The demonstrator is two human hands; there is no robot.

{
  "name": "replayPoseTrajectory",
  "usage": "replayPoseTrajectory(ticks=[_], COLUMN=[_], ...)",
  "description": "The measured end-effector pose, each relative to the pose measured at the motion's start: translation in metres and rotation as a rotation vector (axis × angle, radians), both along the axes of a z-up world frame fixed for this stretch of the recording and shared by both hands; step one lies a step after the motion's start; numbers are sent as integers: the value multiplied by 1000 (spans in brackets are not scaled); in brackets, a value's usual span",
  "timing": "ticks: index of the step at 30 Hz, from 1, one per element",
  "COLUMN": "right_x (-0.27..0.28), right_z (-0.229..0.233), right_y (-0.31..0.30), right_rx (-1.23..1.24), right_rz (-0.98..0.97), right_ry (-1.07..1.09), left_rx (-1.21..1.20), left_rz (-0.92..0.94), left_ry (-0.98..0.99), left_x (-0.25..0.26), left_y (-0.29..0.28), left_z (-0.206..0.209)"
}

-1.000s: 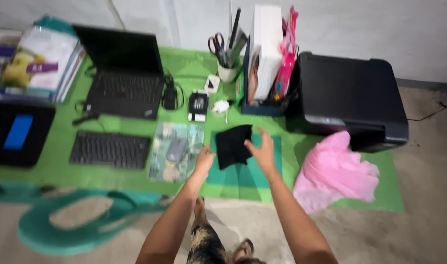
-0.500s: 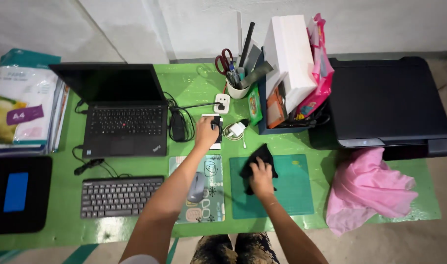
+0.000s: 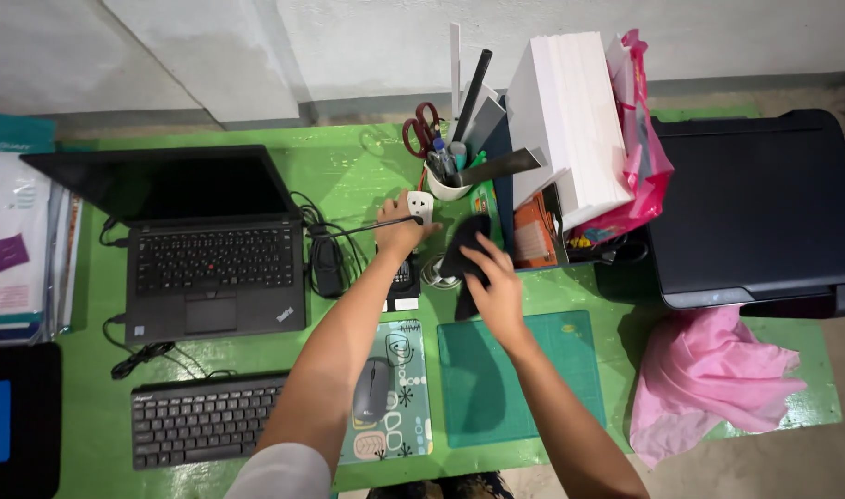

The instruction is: Cleaning the exterior and the scanner bed of an inkjet printer using a cloth.

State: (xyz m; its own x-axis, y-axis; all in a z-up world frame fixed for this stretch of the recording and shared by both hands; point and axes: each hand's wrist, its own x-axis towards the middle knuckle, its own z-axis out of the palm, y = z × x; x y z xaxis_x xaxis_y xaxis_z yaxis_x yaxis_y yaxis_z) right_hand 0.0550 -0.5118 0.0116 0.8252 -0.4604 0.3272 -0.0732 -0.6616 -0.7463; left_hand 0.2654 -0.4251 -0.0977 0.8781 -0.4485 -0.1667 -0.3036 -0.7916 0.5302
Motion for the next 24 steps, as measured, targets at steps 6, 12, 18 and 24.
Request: replayPoseTrajectory(ticks=[6,12,18,24], right_x=[64,88,138,210], right_z=[-17,-67,-90,-118], right_y=[-17,-32,-19,-17], right_rx=[-115,-138,-111,-260], right_rz=[248,317,330,377], right_ry=[97,283,183,194], left_rx=[-94,-107,-230,-251], left_rz=[46,143,171,217], left_ry=[-23,-26,-143,-143], left_x=[17,40,61,73], left_y=[-14,11,16,21], left_z=[-77,0,6,24])
